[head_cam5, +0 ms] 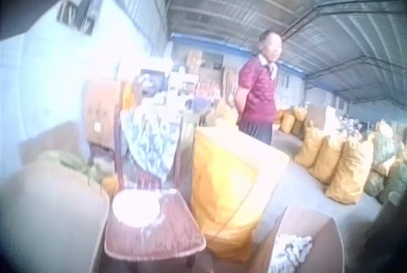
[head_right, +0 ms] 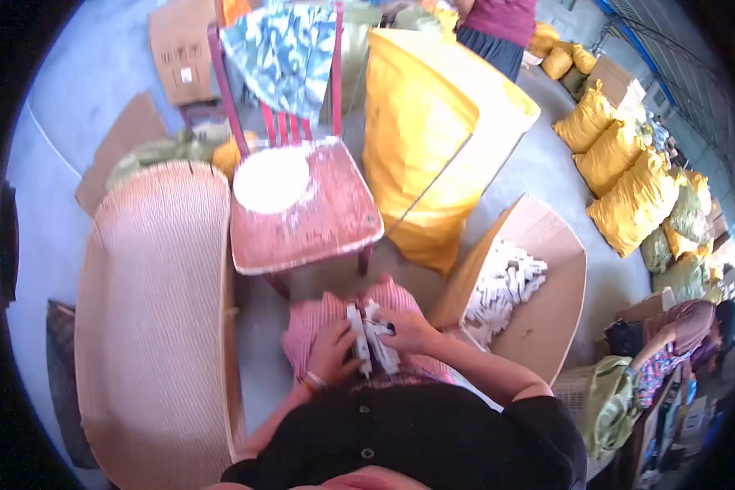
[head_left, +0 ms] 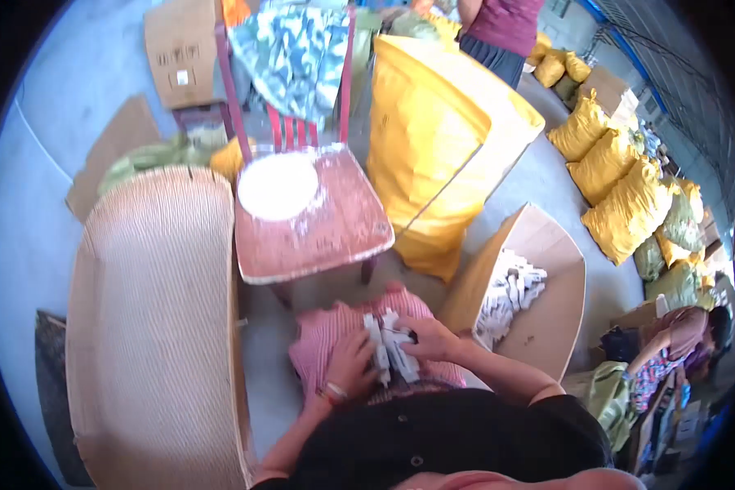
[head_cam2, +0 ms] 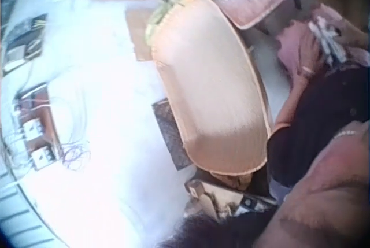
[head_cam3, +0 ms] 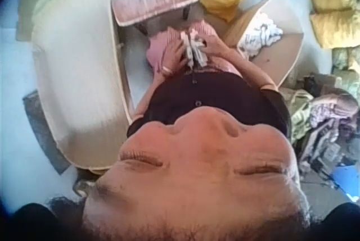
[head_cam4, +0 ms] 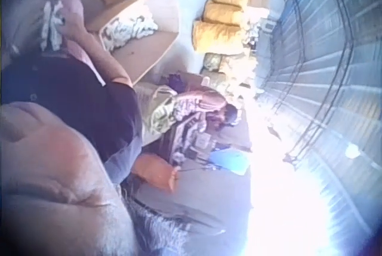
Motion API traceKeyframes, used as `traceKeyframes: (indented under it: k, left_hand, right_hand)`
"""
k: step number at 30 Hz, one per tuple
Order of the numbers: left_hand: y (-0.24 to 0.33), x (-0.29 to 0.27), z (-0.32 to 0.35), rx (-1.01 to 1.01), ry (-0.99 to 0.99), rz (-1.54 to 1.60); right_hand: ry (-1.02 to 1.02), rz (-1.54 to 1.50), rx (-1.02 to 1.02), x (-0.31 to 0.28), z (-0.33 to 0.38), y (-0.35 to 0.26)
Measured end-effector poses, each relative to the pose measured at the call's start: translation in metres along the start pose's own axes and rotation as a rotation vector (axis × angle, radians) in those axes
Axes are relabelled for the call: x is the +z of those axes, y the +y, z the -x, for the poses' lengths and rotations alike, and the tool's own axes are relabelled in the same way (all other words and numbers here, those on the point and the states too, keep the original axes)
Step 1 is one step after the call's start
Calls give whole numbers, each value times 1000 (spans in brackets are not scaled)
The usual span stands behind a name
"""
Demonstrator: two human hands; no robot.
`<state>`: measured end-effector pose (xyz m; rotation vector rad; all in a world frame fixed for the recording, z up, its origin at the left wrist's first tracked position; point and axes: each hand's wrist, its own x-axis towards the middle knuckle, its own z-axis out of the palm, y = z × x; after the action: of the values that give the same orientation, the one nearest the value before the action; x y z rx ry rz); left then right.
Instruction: The person finishes and cleans excess material from white plastic parts using a scraping tool.
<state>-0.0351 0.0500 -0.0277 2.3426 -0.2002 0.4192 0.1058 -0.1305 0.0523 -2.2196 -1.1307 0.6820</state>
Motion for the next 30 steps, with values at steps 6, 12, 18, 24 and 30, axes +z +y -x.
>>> traceKeyframes:
  k: [6, 12, 18, 24, 30]
  left_hand:
    - [1, 0, -16, 110, -42, 92]
    - [-8, 19, -40, 81, -89, 17]
    - [-5, 18, -22, 14, -68, -10]
    - [17, 24, -37, -22, -212, -98]
    - [35, 28, -70, -128, -268, 106]
  right_hand:
    - [585, -114, -162, -155, -65, 3]
    - [1383, -49, -245, -414, -186, 18]
    - [956, -320, -373, -244, -119, -47]
    - [803, -632, -43, -84, 29, 35]
    - [1152, -96, 416, -97, 134, 181]
